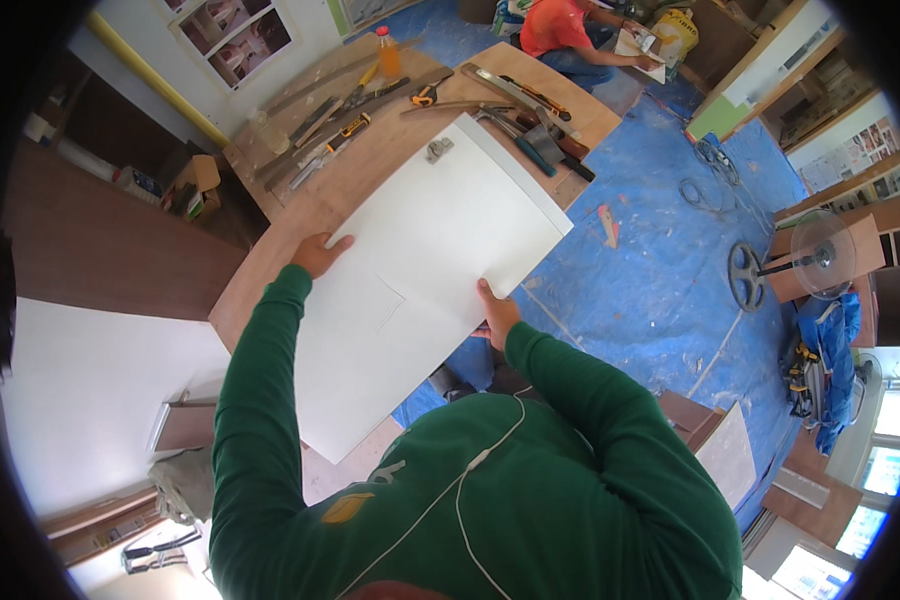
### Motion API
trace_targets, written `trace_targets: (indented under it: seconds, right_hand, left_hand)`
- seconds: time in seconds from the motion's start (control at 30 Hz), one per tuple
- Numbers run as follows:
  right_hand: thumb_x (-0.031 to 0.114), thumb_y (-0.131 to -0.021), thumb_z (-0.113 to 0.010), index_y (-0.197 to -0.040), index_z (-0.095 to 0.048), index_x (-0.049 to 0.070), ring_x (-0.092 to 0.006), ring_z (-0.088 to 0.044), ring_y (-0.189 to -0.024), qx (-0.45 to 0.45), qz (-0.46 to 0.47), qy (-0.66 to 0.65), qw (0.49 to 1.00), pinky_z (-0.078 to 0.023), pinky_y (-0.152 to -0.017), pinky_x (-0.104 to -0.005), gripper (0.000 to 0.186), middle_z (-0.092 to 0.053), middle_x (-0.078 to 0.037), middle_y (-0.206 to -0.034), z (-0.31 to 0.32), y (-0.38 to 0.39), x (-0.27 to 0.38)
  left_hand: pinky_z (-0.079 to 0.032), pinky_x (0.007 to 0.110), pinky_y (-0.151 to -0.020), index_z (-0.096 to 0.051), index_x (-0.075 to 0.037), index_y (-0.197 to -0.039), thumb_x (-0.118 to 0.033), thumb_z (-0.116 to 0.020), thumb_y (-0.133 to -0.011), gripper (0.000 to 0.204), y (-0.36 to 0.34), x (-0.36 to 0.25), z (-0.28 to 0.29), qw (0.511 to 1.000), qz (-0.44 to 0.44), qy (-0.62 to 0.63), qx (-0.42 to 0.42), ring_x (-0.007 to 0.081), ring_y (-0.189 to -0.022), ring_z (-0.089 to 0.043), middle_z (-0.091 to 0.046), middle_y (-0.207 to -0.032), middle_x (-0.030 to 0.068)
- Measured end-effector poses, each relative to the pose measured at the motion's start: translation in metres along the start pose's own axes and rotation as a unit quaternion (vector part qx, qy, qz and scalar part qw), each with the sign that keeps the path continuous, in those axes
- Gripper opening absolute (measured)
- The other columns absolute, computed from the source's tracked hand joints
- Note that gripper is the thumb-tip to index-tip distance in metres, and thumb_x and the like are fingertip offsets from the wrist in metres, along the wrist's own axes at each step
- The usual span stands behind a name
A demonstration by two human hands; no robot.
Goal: The person smooths the edges and surface of a white cabinet door using a sanding block and a metal file. They flip the door over to work on both sides, focusing on the edges and areas around the hinges.
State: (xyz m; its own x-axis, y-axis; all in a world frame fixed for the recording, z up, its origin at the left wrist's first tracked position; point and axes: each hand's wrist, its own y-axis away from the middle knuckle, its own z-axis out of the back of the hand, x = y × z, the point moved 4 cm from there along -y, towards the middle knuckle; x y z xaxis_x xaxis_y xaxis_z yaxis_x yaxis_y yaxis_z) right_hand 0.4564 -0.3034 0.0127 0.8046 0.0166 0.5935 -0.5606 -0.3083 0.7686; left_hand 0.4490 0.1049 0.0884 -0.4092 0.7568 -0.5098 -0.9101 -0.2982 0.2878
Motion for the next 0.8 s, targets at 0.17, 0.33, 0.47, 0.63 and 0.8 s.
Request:
trace_targets:
  seconds: [0.17,0.33,0.47,0.63,0.8]
  right_hand:
    - [0.068,-0.093,-0.068,-0.141,-0.054,0.002,-0.0329,-0.071,-0.113,-0.020,-0.007,0.014,1.000,-0.060,-0.094,-0.0557,0.083,-0.068,-0.017,-0.129,0.016,-0.023,-0.011]
    - [0.071,-0.090,-0.070,-0.140,-0.055,0.001,-0.0335,-0.073,-0.110,-0.039,-0.015,0.035,0.999,-0.061,-0.091,-0.0555,0.088,-0.070,-0.017,-0.126,0.026,-0.034,-0.007]
    - [0.075,-0.090,-0.067,-0.141,-0.055,0.002,-0.0329,-0.072,-0.112,-0.032,-0.022,0.037,0.999,-0.059,-0.096,-0.0563,0.090,-0.070,-0.017,-0.128,0.018,-0.043,0.001]
    - [0.074,-0.092,-0.065,-0.139,-0.056,0.003,-0.0328,-0.073,-0.110,-0.040,-0.009,0.037,0.998,-0.058,-0.095,-0.0564,0.087,-0.070,-0.016,-0.127,0.032,-0.046,0.006]
    - [0.073,-0.093,-0.064,-0.137,-0.056,0.001,-0.0331,-0.074,-0.107,-0.045,-0.003,0.056,0.997,-0.060,-0.092,-0.0564,0.085,-0.071,-0.017,-0.123,0.022,-0.037,0.020]
  left_hand:
    - [-0.047,0.044,-0.112,-0.060,0.013,-0.137,-0.083,-0.058,-0.088,0.107,-0.027,0.018,-0.034,0.998,0.026,0.008,0.059,0.0418,-0.132,-0.060,-0.063,-0.137,0.0331]
    - [-0.051,0.045,-0.102,-0.071,0.009,-0.117,-0.076,-0.063,-0.089,0.090,-0.040,0.015,-0.046,1.000,-0.010,0.010,0.001,0.0414,-0.116,-0.067,-0.071,-0.120,0.0302]
    - [-0.053,0.046,-0.101,-0.072,0.010,-0.117,-0.082,-0.062,-0.086,0.097,-0.052,0.024,-0.040,0.998,0.005,-0.059,0.003,0.0414,-0.114,-0.069,-0.072,-0.116,0.0306]
    - [-0.056,0.048,-0.092,-0.075,0.009,-0.103,-0.082,-0.062,-0.086,0.093,-0.058,0.001,-0.046,0.994,-0.037,-0.107,-0.008,0.0421,-0.103,-0.071,-0.074,-0.103,0.0291]
    - [-0.056,0.050,-0.088,-0.075,0.007,-0.096,-0.081,-0.060,-0.087,0.090,-0.064,0.013,-0.049,0.992,-0.055,-0.108,-0.044,0.0422,-0.101,-0.071,-0.074,-0.101,0.0281]
